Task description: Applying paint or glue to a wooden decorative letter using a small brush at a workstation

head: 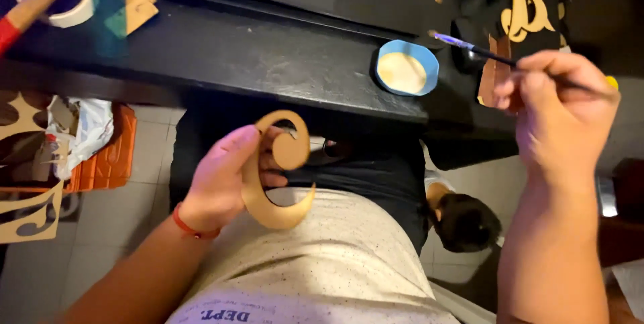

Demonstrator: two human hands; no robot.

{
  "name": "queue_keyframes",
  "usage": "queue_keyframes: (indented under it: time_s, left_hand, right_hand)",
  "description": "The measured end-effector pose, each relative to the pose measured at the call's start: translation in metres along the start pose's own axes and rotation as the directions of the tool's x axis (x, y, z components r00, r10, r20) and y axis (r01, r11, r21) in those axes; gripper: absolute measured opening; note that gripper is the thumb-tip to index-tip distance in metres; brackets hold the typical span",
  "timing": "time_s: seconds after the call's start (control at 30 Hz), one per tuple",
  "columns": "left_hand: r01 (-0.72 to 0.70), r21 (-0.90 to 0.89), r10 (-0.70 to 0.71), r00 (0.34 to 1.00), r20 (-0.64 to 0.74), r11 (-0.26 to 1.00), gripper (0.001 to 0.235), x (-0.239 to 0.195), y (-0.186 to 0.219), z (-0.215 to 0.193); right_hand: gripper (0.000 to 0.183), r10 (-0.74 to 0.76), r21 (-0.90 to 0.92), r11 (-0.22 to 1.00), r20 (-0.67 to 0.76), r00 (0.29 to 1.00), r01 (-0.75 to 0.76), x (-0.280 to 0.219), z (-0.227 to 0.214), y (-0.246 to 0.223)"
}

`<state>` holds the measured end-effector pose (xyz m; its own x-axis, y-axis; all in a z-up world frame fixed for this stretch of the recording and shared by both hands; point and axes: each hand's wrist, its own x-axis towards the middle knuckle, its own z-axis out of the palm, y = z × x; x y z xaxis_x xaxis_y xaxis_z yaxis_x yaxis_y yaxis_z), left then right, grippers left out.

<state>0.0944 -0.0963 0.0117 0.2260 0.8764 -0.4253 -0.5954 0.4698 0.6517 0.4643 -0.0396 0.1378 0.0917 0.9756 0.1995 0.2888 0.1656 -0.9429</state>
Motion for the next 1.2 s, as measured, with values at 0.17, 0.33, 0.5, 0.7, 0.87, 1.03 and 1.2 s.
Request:
queue_keyframes:
  time_s: [0.17, 0.33, 0.5, 0.7, 0.87, 1.03, 1.2]
  left_hand:
    - [0.005, -0.034, -0.002, 0.997, 0.076, 0.999, 0.037, -0.023, 0.001, 0.008]
    - [-0.003, -0.084, 0.014, 0.992, 0.125, 0.996, 0.035, -0.028, -0.002, -0.002]
    - [-0.011, -0.034, 0.014, 0.994, 0.105, 0.999, 0.035, -0.028, 0.002, 0.001]
    - [-0.036, 0.037, 0.034, 0.997, 0.066, 0.999, 0.033, -0.027, 0.002, 0.009]
    - [-0.032, 0.035, 0.028, 0.994, 0.104, 0.999, 0.036, -0.025, 0.0, 0.008]
    - [-0.032, 0.043, 0.029, 0.996, 0.085, 0.999, 0.035, -0.025, 0.0, 0.008]
    - [-0.046, -0.003, 0.046, 0.992, 0.118, 0.999, 0.034, -0.023, -0.004, 0.003]
  right_hand:
    - [0.014, -0.079, -0.151, 0.986, -0.058, 0.995, 0.069, 0.028, 0.027, 0.012]
    - [0.017, -0.112, -0.258, 0.959, 0.023, 0.993, 0.114, 0.041, 0.039, 0.036]
    - [0.007, -0.174, -0.495, 0.834, 0.186, 0.967, 0.245, 0.041, 0.047, 0.038]
    - [0.011, -0.049, -0.504, 0.86, 0.067, 0.997, 0.076, 0.046, 0.047, 0.05]
    - [0.006, -0.026, -0.567, 0.817, 0.142, 0.989, 0.103, 0.046, 0.056, 0.038]
    - [0.011, -0.078, -0.474, 0.86, 0.245, 0.966, 0.19, 0.049, 0.051, 0.027]
    - [0.01, -0.076, -0.475, 0.849, 0.323, 0.943, 0.231, 0.046, 0.046, 0.03]
